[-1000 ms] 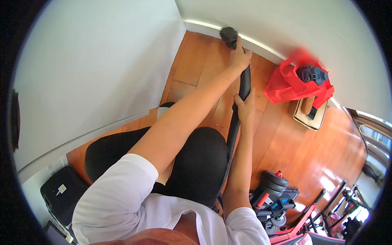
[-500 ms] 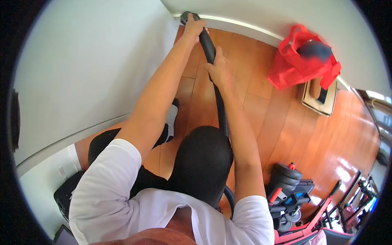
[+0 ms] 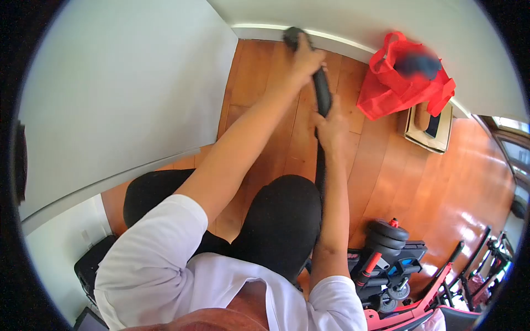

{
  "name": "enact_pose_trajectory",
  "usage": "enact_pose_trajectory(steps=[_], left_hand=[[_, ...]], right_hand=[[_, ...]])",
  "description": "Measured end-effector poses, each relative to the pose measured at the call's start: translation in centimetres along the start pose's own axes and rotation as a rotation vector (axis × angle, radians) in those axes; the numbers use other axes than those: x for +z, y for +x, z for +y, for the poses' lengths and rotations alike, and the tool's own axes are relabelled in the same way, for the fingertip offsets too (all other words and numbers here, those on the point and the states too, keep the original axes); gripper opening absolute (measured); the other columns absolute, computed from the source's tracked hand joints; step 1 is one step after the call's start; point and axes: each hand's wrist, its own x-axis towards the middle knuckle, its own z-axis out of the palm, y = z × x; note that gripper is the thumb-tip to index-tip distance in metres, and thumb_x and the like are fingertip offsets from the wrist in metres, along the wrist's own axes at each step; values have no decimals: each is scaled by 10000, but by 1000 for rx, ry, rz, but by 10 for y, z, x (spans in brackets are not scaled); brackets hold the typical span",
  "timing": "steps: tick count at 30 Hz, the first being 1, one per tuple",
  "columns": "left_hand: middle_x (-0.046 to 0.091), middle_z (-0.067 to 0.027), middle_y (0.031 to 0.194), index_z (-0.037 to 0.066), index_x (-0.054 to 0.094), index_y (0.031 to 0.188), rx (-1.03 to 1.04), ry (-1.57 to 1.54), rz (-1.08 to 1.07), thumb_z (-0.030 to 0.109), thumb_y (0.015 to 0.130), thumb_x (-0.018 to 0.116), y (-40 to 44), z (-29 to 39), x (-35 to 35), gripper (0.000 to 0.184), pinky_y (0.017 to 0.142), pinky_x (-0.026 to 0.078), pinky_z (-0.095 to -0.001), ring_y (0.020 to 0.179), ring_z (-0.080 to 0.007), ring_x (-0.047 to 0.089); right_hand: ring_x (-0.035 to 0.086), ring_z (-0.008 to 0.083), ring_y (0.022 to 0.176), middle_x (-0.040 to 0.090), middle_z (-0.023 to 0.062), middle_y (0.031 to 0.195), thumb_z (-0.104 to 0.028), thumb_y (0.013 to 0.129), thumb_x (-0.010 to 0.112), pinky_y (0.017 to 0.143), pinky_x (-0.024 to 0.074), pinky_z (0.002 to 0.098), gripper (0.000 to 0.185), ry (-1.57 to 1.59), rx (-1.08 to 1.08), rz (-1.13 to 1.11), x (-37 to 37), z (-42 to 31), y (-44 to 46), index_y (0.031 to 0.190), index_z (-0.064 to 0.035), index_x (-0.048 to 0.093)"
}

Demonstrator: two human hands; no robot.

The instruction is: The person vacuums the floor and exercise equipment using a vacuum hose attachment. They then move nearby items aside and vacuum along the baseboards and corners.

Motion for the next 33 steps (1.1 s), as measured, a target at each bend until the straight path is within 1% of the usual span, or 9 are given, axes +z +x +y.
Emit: enact_pose_trajectory(steps=[2,4,7,12,14,18,24,28,33], left_hand=[[534,-150,953,194,-81,1544,25,-152,52,-16,812,581,3,-8,-51,1008,492,534,-374,611,-231,583],[528,-139,915,197,-92,1536,-35,-230,233,-47,788,596,8,-23,-95,1045,484,531,-369,615,-224,582],[530,-144,890,190,-78,1533,-86,-263,330,-87,763,592,-12,-41,-86,1058,455,517,-374,580,-230,578],[595,-218,983,139,-134,1534,-155,21,-104,-145,697,554,-25,-64,27,1120,481,517,-364,626,-262,624],[643,-241,941,105,-159,1523,-97,53,-227,-126,703,536,-35,-101,83,1100,506,523,-385,648,-306,636],[609,-172,712,110,-160,1523,-3,308,-292,-68,735,577,-29,-132,108,1094,435,485,-369,490,-242,586],[595,-146,677,97,-152,1523,-71,185,-160,-69,741,595,-20,-67,-3,1094,432,476,-365,493,-233,582],[583,-147,721,114,-145,1525,-69,131,90,-103,747,585,4,-50,-97,1089,430,482,-353,501,-219,576],[522,-118,672,131,-108,1532,-27,48,228,-87,772,556,14,-32,-151,1032,449,496,-346,466,-203,508]], right_hand=[[627,244,645,589,133,731,-126,738,664,564,480,383,554,-149,20,-92,26,-4,8,1262,-62,494],[636,278,675,598,147,746,-133,738,660,597,492,412,593,-243,-202,-150,65,24,29,1303,-85,485],[641,289,690,613,152,760,-147,742,659,620,503,424,630,-489,-422,-24,97,69,47,1339,-96,465],[632,252,648,612,133,749,-163,748,665,589,511,371,644,-130,175,66,11,71,2,1347,-57,452],[611,216,591,596,118,728,-133,746,647,552,503,352,567,-62,209,227,-11,90,-16,1274,-23,473],[605,208,570,582,102,698,-103,751,635,544,495,354,469,41,144,320,-11,120,-15,1184,-13,481],[645,286,709,594,147,774,-79,750,657,642,514,386,714,204,269,-39,52,63,6,1400,-45,362],[640,436,845,632,260,842,-79,742,664,758,495,464,837,-74,-6,-287,104,34,32,1481,-87,271],[651,437,840,642,284,885,-141,757,684,713,488,491,481,-137,-143,-300,149,17,48,1143,-28,420]])
